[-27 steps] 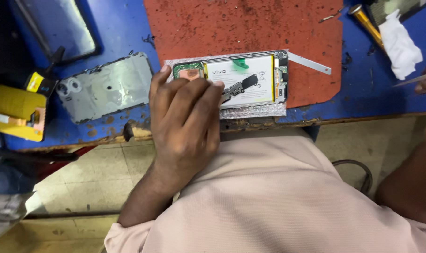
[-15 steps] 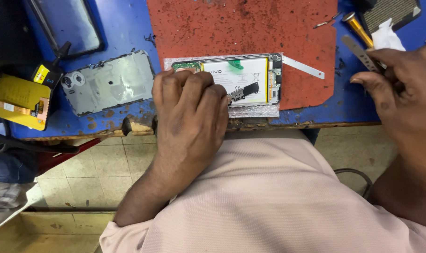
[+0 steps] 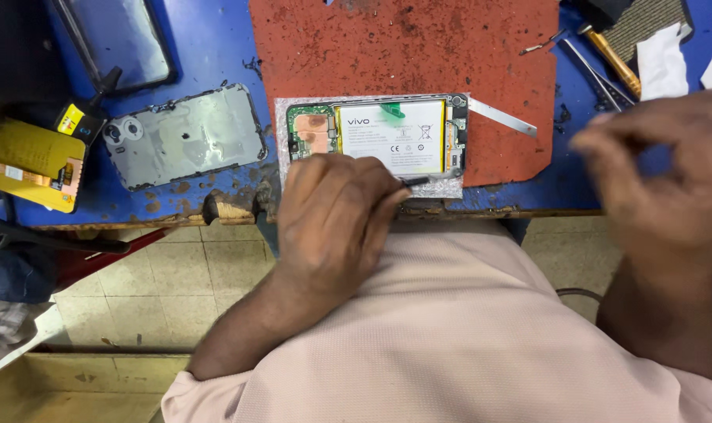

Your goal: The person uses a screwdriver to remove screws from a smartphone's internal frame, then uses tweezers to lift and remove a small black component. They wipe the component with a white tissue and place it on the workbench before picking up the phone to inspect the screen and back cover.

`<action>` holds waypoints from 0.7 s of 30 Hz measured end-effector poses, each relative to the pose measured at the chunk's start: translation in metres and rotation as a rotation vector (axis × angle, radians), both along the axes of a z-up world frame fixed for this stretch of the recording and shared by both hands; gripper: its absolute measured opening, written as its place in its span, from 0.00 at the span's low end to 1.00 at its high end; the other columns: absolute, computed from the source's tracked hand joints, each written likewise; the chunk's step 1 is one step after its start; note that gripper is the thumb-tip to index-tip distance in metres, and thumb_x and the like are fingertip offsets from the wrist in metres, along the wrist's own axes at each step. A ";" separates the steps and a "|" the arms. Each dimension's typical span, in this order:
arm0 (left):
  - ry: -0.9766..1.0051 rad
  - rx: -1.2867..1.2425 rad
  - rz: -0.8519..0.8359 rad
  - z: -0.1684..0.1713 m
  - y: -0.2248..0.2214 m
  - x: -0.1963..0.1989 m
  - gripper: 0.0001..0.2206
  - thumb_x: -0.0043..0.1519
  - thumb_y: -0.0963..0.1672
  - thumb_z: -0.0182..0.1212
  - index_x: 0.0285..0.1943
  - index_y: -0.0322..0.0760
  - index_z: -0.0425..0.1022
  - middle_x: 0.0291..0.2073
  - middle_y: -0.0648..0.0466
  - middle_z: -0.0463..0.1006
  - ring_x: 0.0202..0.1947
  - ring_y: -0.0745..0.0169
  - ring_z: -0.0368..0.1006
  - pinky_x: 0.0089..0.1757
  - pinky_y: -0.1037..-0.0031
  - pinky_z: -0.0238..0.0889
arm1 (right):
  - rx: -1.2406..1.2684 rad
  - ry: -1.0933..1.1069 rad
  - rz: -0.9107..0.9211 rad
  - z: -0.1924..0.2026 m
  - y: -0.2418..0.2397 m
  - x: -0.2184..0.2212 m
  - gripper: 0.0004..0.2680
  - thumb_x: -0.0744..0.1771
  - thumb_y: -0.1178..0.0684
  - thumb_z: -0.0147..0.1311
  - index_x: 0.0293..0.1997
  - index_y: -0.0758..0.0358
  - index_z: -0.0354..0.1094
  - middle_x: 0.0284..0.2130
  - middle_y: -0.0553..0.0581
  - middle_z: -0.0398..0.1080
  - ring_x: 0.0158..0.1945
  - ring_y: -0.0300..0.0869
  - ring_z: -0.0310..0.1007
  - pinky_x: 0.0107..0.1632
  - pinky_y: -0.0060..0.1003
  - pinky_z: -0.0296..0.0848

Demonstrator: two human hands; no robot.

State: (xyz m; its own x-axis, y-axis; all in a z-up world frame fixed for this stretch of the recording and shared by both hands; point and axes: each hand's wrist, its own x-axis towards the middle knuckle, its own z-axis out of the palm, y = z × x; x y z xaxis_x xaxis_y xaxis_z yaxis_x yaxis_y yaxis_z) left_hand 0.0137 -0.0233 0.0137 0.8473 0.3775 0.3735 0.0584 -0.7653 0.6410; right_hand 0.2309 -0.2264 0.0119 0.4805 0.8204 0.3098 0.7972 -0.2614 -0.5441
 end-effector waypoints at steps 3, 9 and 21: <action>-0.171 -0.113 -0.049 -0.002 -0.008 0.010 0.11 0.65 0.36 0.72 0.50 0.31 0.72 0.39 0.50 0.79 0.37 0.61 0.75 0.39 0.70 0.68 | 0.187 0.322 0.151 0.006 0.021 -0.017 0.10 0.61 0.58 0.66 0.39 0.73 0.71 0.35 0.65 0.76 0.38 0.47 0.80 0.32 0.28 0.76; -0.188 -0.248 -0.101 0.002 -0.016 0.013 0.11 0.64 0.32 0.68 0.51 0.28 0.74 0.41 0.47 0.81 0.41 0.58 0.78 0.40 0.71 0.74 | 0.147 0.542 0.121 0.033 0.037 -0.030 0.05 0.67 0.63 0.63 0.42 0.73 0.71 0.37 0.64 0.76 0.37 0.41 0.80 0.40 0.30 0.81; -0.200 0.109 -0.245 -0.018 0.007 0.014 0.09 0.64 0.36 0.68 0.51 0.23 0.77 0.49 0.42 0.76 0.48 0.51 0.74 0.47 0.60 0.71 | -0.331 0.995 0.109 0.022 0.081 0.009 0.08 0.66 0.63 0.55 0.49 0.71 0.67 0.38 0.58 0.77 0.42 0.36 0.82 0.43 0.30 0.80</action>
